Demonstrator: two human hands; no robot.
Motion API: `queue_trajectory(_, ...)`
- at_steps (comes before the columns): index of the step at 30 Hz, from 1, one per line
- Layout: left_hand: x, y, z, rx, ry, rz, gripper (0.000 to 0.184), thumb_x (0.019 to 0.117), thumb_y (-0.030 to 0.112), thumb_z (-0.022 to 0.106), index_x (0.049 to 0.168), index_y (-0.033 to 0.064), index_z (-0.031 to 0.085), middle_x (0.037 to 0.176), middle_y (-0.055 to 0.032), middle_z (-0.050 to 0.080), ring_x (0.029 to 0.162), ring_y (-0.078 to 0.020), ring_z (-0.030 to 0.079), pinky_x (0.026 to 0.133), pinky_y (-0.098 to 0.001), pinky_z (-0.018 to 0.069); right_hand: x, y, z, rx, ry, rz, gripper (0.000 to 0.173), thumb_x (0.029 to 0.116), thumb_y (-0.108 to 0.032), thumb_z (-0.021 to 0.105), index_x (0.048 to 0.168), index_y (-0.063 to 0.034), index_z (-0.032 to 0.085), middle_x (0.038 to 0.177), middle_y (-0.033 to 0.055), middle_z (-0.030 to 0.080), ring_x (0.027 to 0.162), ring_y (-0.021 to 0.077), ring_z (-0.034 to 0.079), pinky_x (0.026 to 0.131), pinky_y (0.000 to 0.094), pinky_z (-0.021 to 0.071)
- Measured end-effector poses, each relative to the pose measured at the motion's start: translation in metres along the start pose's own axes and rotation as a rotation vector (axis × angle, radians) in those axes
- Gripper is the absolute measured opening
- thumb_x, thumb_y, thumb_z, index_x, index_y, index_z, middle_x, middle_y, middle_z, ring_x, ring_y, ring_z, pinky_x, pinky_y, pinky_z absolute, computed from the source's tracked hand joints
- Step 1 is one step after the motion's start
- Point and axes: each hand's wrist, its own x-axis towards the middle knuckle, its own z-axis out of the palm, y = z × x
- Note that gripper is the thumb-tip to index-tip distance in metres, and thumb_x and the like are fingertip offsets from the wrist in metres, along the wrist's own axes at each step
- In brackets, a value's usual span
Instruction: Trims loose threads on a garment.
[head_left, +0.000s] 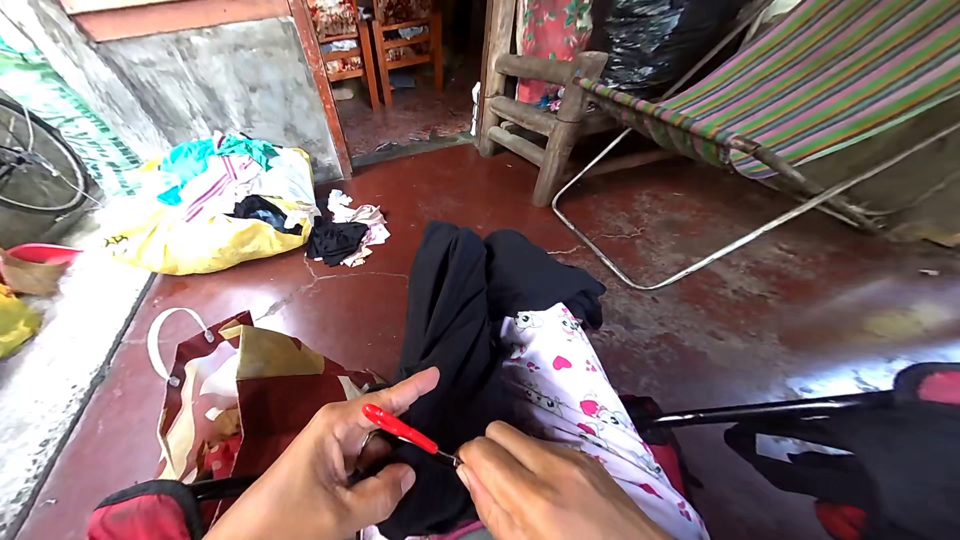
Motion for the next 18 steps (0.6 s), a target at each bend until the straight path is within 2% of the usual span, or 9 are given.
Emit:
queue_trajectory(7,0.001,-0.001,-0.001,-0.042,-0.025,0.007,0.071,0.0892,-0.011,0.064,0.155,-0.0018,0.038,0.140,-0.0118,0.063,0.109,-0.0165,0.071,0.090,-0.0315,0.0618,-0.003,0.000,-0.004,-0.017,-0.029,0.008,0.021,0.1036,-0.015,0.053,0.095,-0.0031,0.069,0.079,0.0126,0.060,0.063,0.0250,0.063,0.049,0.0352,0.0504)
queue_trajectory(12,0.003,-0.002,-0.004,-0.060,-0.036,0.020,0.072,0.0893,-0.009,0.065,0.156,-0.0013,0.038,0.145,-0.0118,0.059,0.118,-0.0176,0.067,0.096,-0.0325,0.0591,0.004,0.001,0.004,-0.099,0.037,-0.041,0.019,0.1014,-0.015,0.055,0.092,-0.0059,0.069,0.077,0.0098,0.059,0.059,0.0222,0.061,0.045,0.0321,0.0480)
queue_trajectory(16,0.000,-0.001,-0.004,-0.074,-0.053,-0.001,0.074,0.0895,-0.009,0.065,0.157,0.0009,0.037,0.143,-0.0109,0.060,0.112,-0.0150,0.069,0.091,-0.0301,0.0604,-0.002,-0.003,-0.006,-0.081,-0.038,-0.014,0.020,0.1021,-0.014,0.054,0.093,-0.0039,0.069,0.077,0.0117,0.059,0.060,0.0248,0.061,0.046,0.0346,0.0480)
queue_trajectory(18,0.001,-0.002,-0.004,-0.067,-0.048,0.009,0.074,0.0890,-0.009,0.065,0.157,0.0001,0.037,0.143,-0.0113,0.060,0.115,-0.0157,0.068,0.094,-0.0311,0.0598,0.001,-0.003,0.003,-0.088,-0.004,-0.020,0.020,0.1012,-0.015,0.055,0.091,-0.0050,0.069,0.076,0.0103,0.059,0.058,0.0228,0.061,0.044,0.0332,0.0479)
